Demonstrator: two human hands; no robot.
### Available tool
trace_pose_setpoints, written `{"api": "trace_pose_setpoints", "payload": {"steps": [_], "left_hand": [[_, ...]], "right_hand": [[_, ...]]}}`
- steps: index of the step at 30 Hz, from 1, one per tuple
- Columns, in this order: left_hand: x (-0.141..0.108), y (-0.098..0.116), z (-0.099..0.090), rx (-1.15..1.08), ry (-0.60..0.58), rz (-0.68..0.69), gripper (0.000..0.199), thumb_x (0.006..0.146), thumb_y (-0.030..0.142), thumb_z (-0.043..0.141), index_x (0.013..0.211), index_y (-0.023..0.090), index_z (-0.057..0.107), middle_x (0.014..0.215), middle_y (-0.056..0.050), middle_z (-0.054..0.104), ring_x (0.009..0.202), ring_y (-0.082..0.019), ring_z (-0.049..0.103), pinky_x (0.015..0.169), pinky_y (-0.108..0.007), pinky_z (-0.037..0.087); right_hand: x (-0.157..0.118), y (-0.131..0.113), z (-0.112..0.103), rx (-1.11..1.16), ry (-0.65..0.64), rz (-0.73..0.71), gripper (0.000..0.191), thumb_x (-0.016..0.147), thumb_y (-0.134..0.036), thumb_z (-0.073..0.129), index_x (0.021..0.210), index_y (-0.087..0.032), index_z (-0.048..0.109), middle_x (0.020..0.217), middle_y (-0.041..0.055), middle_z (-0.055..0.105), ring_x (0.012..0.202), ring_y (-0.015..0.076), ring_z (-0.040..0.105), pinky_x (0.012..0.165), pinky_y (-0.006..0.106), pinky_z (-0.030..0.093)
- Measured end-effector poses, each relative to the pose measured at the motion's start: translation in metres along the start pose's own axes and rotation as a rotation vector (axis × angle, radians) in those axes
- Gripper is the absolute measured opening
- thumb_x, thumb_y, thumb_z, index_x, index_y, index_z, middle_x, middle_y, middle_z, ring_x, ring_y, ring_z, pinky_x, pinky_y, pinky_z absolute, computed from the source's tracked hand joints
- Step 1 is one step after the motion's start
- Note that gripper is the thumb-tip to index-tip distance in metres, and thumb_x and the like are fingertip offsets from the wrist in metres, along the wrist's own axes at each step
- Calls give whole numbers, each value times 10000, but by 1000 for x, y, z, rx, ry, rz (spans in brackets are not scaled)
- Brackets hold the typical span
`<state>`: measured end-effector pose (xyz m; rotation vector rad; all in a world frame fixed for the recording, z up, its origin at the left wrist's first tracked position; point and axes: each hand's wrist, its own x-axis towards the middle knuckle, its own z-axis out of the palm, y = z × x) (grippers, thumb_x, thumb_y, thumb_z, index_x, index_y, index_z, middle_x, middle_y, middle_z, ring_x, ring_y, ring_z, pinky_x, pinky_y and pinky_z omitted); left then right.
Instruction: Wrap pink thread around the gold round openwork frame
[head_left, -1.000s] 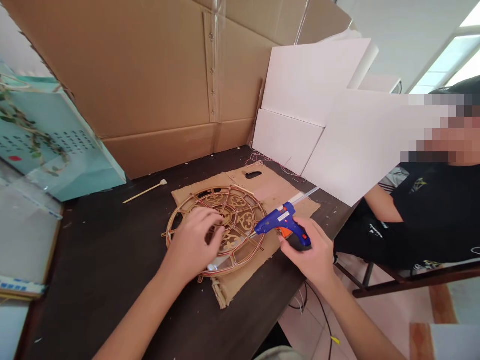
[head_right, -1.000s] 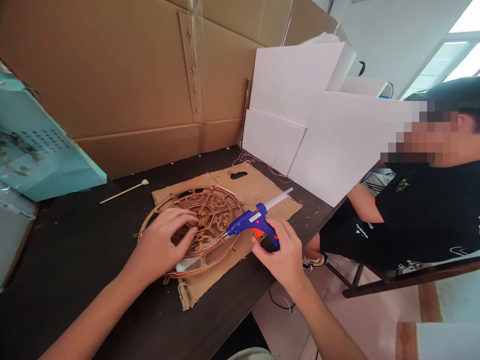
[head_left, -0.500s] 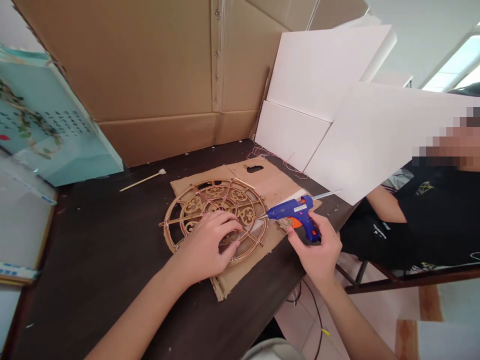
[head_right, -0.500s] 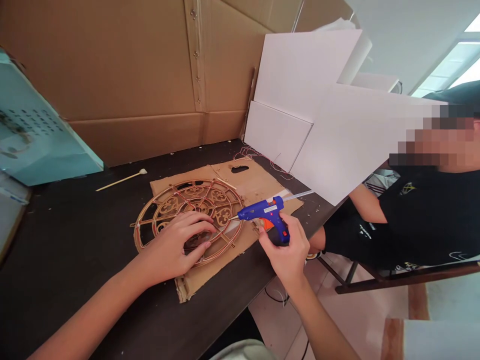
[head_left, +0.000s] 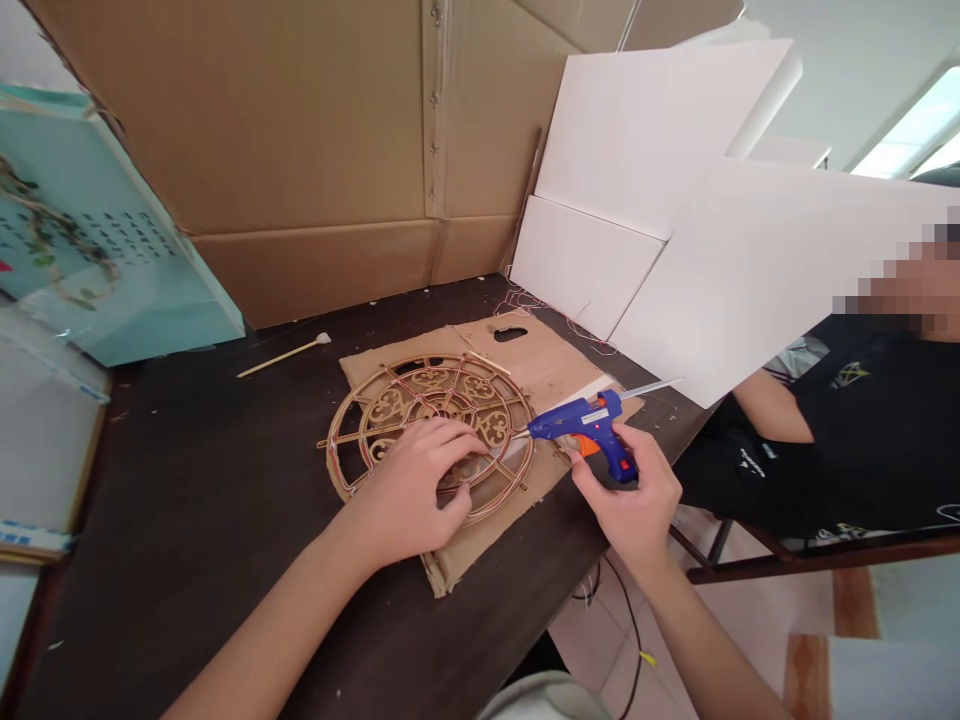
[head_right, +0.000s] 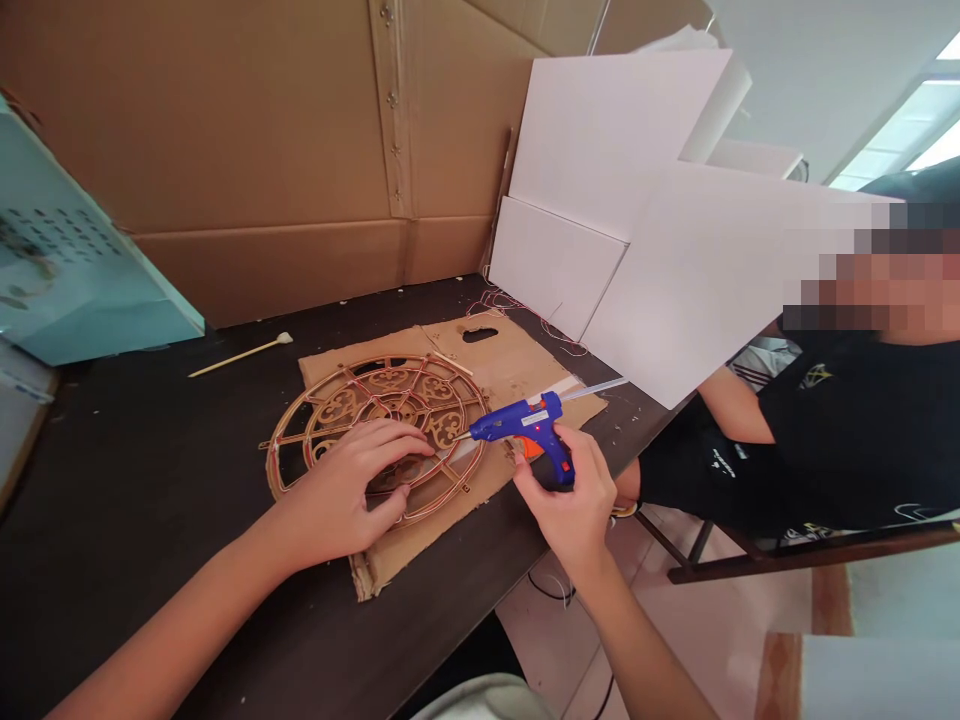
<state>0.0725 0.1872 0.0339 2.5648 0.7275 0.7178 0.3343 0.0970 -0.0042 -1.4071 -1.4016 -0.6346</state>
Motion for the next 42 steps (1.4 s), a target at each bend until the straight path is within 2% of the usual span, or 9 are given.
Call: {"api": "trace_pose_setpoints", "payload": {"steps": [4,7,15,27,42], "left_hand": [[1,0,1,28,-7,7,348,862,209,495,1152,231,687,1277,-44,632,1197,-281,561,1056,-524,440],[2,1,2,39,-7,19,338,858,202,495,1134,230,687,1263,-46,635,1184,-280,564,1045,-520,444],[0,3,1,35,-27,24,329,849,177,519,1125,232,689,1221,-39,639,1157,-276,561,1030,-498,449],[0,4,0,39,-44,24,325,842,152,549,1122,226,695,1210,-41,639,1168,-276,558,1051,-496,440],[2,4,2,39,-36,27,354,828,162,532,1135,211,702,1218,-51,651,1181,-284,562,1063,-508,431]], "right_hand": [[2,-3,-2,54,-93,-127,312,867,-224,757,1143,-143,635,1028,80,686,869,179,666,761,286,580],[3,-3,-2,77,-120,-171,311,872,-200,746,1156,-140,634,1045,82,690,901,180,671,789,284,587],[2,-2,-1,107,-162,-180,324,871,-183,739,1177,-152,637,1069,86,694,919,191,679,835,318,599],[1,-1,-3,98,-177,-182,312,874,-174,720,1177,-181,645,1059,77,709,896,196,686,804,345,613],[3,-1,-2,102,-192,-194,287,884,-165,715,1161,-172,641,1049,72,712,894,187,681,798,324,605]]}}
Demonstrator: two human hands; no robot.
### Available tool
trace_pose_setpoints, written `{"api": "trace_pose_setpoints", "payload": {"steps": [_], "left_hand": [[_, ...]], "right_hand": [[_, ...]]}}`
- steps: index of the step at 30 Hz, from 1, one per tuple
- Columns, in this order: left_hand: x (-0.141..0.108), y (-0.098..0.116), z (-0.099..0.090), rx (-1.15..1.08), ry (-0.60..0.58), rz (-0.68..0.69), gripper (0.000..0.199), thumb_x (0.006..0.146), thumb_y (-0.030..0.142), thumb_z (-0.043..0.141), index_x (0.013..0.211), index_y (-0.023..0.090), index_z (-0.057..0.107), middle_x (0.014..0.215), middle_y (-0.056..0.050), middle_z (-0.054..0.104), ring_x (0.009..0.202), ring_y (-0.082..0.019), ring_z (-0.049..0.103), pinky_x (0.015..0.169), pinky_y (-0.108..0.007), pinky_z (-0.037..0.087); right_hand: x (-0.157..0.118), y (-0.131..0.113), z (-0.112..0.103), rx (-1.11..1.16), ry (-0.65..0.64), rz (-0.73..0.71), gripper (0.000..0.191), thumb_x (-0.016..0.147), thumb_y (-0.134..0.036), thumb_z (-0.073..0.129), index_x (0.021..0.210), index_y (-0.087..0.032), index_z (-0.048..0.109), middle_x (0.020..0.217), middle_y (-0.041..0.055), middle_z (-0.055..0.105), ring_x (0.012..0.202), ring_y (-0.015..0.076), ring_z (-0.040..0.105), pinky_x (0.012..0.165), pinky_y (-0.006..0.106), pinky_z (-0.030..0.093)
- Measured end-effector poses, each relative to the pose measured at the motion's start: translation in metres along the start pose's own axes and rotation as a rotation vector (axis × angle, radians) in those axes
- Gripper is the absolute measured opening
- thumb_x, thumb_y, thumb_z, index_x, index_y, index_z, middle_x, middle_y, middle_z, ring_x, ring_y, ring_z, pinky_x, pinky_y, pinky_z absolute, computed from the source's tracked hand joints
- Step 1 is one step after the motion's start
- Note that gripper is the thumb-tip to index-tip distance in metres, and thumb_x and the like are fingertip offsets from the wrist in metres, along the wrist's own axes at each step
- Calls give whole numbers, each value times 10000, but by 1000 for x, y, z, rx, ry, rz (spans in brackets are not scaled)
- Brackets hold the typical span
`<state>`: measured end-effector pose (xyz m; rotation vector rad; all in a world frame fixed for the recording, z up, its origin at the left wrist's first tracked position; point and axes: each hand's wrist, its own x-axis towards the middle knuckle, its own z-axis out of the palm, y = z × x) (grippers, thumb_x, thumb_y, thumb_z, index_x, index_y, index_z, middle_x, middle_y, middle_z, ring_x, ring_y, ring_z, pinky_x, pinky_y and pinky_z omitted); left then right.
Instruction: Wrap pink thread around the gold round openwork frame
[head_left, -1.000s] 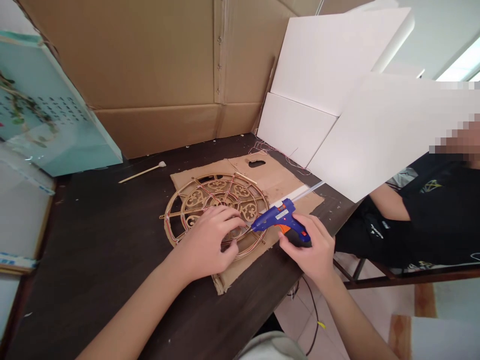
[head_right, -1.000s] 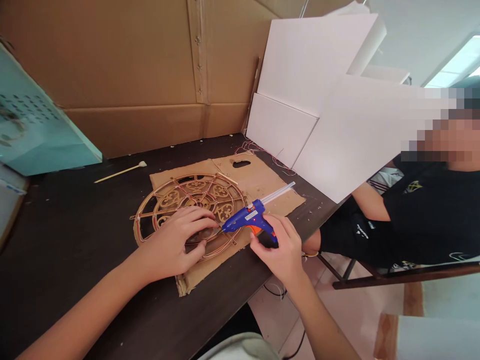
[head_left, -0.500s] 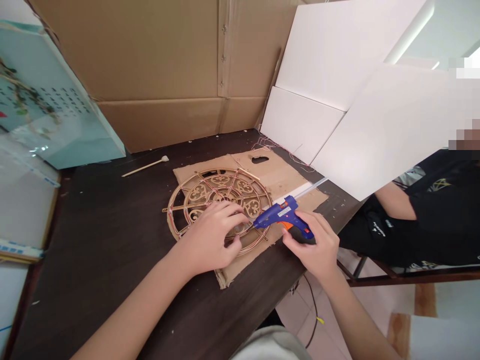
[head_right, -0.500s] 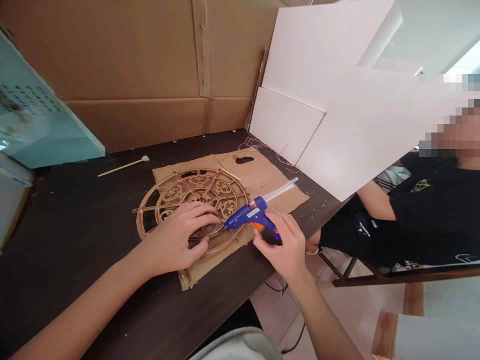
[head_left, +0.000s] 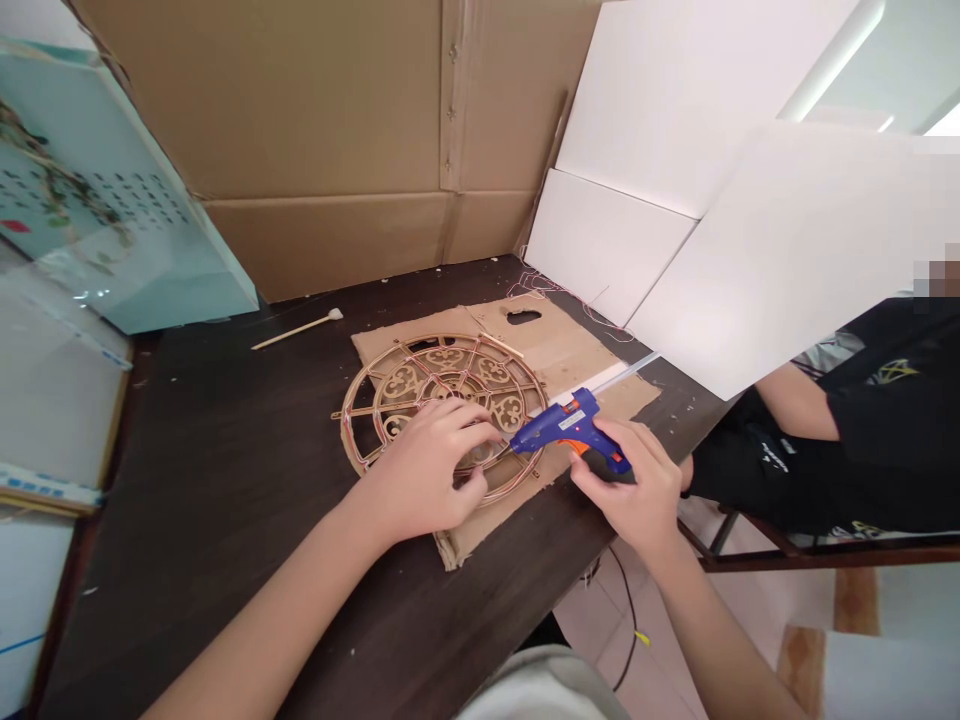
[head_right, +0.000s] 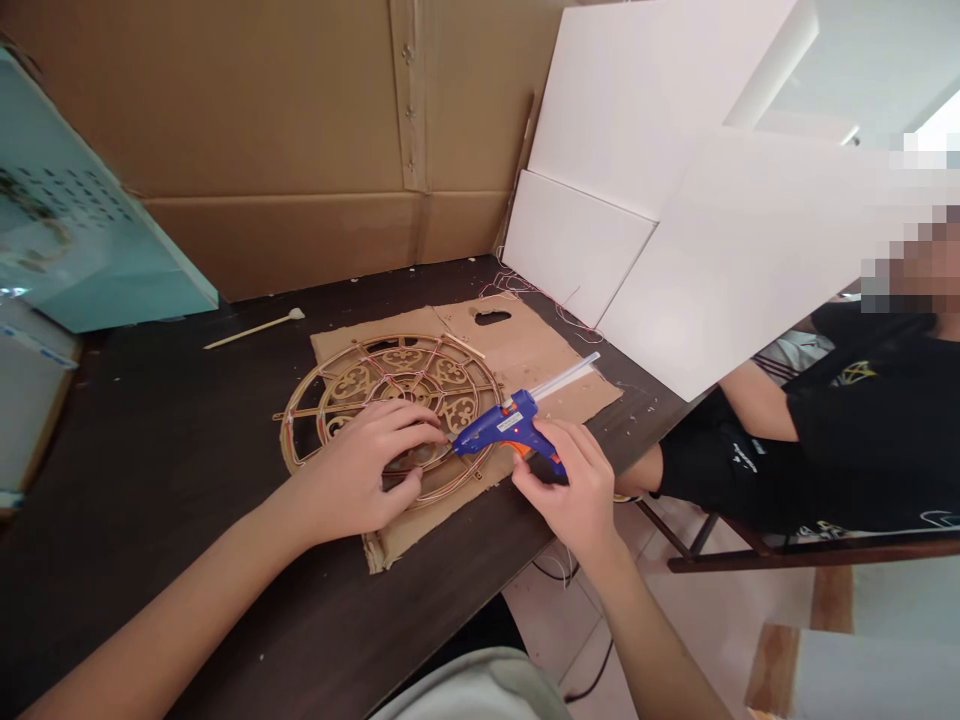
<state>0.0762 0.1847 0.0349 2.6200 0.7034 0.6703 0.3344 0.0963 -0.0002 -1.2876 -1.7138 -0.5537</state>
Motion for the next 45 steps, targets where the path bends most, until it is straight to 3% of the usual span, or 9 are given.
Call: {"api": "trace_pose_setpoints", "payload": {"steps": [45], "left_hand": [[-1,1,0,-3,2,-4,361,813,153,553,1138,207,700,1230,-45,649,1162,-280,558,1061,-498,432]], "right_hand": [[-2,0,-1,18,19,-6,324,872,-163,757,1180,-175,660,1073,81,710,903,193,688,814,342,611]]}}
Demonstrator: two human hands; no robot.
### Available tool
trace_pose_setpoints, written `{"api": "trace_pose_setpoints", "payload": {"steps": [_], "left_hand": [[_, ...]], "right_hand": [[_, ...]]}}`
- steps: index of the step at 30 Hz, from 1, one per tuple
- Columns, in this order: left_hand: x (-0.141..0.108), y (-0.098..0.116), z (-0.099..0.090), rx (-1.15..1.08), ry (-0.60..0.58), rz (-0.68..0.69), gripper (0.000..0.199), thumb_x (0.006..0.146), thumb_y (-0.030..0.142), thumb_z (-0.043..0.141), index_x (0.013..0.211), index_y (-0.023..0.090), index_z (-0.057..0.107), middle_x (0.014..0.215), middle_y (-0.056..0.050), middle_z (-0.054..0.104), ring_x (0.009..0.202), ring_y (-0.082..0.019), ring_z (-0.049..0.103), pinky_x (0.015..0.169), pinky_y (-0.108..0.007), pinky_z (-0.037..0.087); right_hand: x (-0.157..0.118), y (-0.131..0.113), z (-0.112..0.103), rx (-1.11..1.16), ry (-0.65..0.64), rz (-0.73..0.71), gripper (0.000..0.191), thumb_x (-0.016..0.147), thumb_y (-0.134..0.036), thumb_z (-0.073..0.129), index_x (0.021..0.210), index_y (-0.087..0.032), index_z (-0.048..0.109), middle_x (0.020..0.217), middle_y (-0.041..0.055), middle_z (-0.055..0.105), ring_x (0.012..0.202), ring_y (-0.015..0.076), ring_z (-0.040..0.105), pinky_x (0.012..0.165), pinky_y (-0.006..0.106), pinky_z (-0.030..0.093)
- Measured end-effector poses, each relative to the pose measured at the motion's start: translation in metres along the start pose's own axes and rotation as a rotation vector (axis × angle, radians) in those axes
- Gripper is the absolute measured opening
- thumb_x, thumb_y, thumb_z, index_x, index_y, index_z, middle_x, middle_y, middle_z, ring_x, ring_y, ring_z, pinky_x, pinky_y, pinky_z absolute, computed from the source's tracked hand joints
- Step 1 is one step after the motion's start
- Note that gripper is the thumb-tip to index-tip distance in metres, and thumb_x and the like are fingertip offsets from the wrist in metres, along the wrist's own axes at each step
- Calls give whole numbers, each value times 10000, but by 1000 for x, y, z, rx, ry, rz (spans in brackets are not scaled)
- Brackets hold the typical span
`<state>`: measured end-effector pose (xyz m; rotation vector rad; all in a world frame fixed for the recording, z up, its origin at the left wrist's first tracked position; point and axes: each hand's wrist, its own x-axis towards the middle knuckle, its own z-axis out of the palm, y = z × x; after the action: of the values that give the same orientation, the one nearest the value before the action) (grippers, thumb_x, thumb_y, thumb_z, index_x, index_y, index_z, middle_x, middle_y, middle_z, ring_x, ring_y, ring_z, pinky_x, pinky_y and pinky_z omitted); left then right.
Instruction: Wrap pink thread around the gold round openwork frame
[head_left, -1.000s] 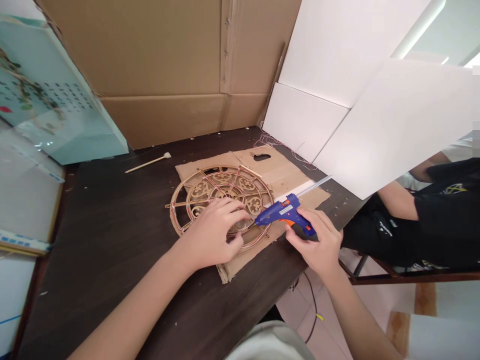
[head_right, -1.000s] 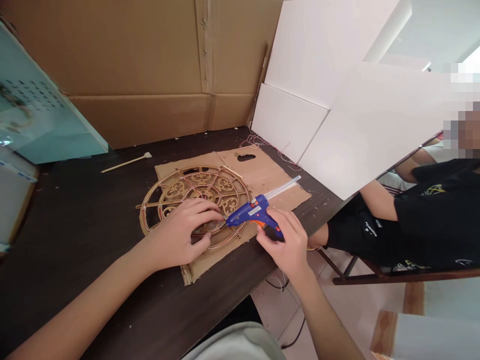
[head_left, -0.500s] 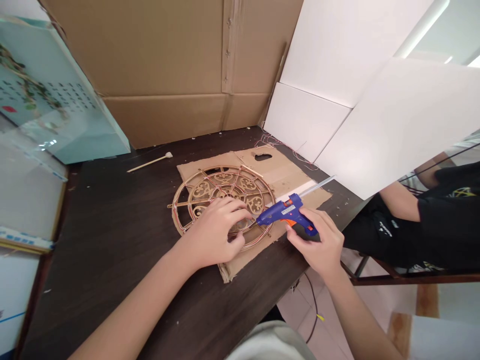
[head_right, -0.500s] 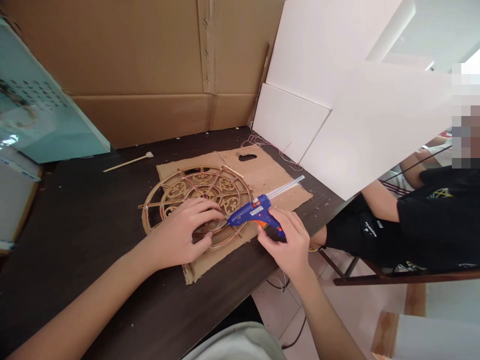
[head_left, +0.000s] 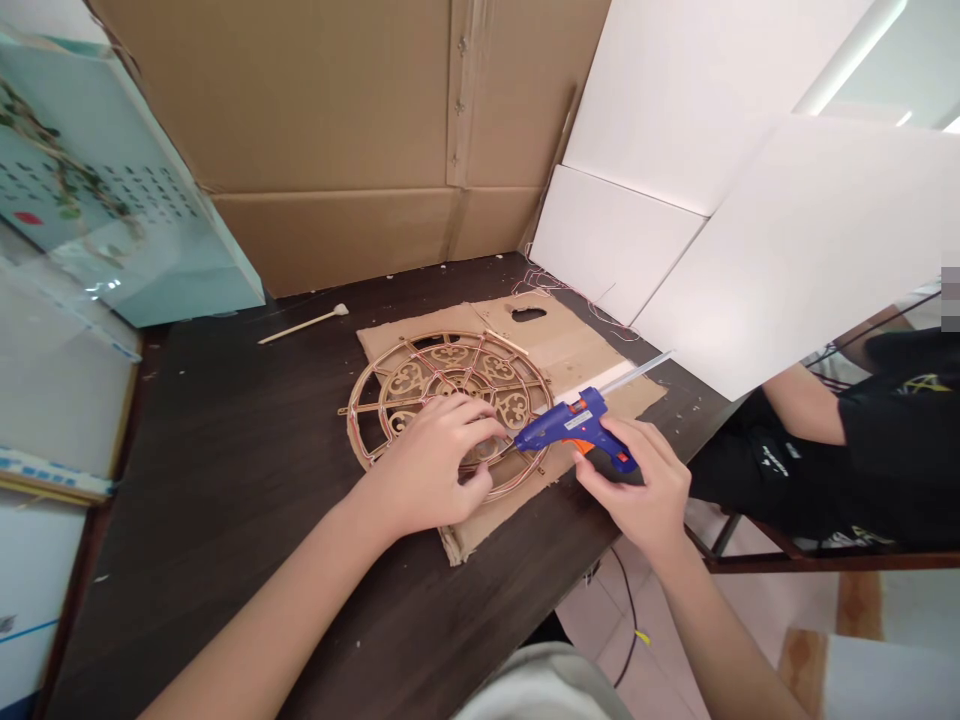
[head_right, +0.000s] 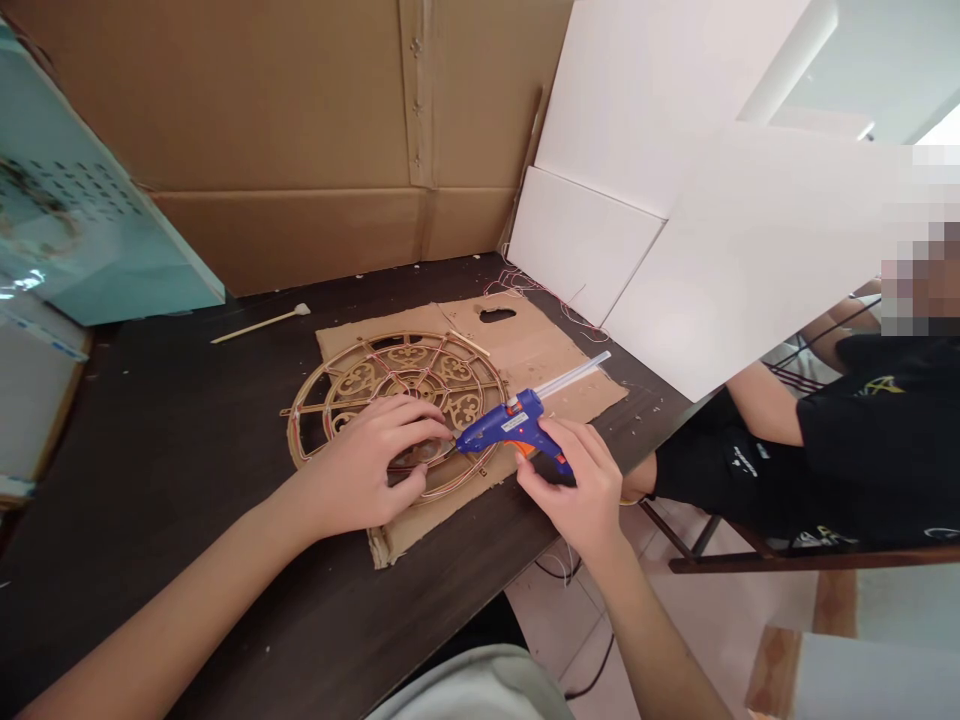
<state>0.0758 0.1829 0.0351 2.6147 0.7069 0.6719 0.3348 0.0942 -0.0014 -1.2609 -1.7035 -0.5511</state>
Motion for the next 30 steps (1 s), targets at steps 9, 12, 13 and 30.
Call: {"api": "trace_pose_setpoints", "payload": {"steps": [9,12,13,30], "left_hand": [[-1,-1,0,-12,-2,-2,345,825,174,544,1128,207,705,1232,-40,646,1169,-273,558,1055,-486,430],[-1,-1,-2,-24,28,7,335,838,164,531,1123,212,701,1220,-29,656,1154,-254,577,1046,-463,443],[-1,-2,-4,-17,74,-9,307,859,165,513,1100,205,699,1202,-34,663,1140,-251,586,1041,-459,449],[-12,-53,-37,-249,560,-1067,232,892,316,702,1002,112,713,1001,-188,703,1081,-449,644,990,-560,497]], "right_hand": [[-1,1,-1,-33,44,36,316,851,-175,764,1151,-151,667,1057,93,706,885,193,675,779,324,592],[0,-1,-2,-34,52,56,315,852,-216,769,1140,-140,664,1034,98,701,860,192,664,735,309,580],[0,-1,-2,-34,55,77,318,853,-238,773,1136,-138,666,1024,97,701,848,191,663,728,307,578],[20,111,-3,-65,-26,868,668,721,-702,642,1019,-124,791,1016,171,750,952,352,718,890,472,573]]}}
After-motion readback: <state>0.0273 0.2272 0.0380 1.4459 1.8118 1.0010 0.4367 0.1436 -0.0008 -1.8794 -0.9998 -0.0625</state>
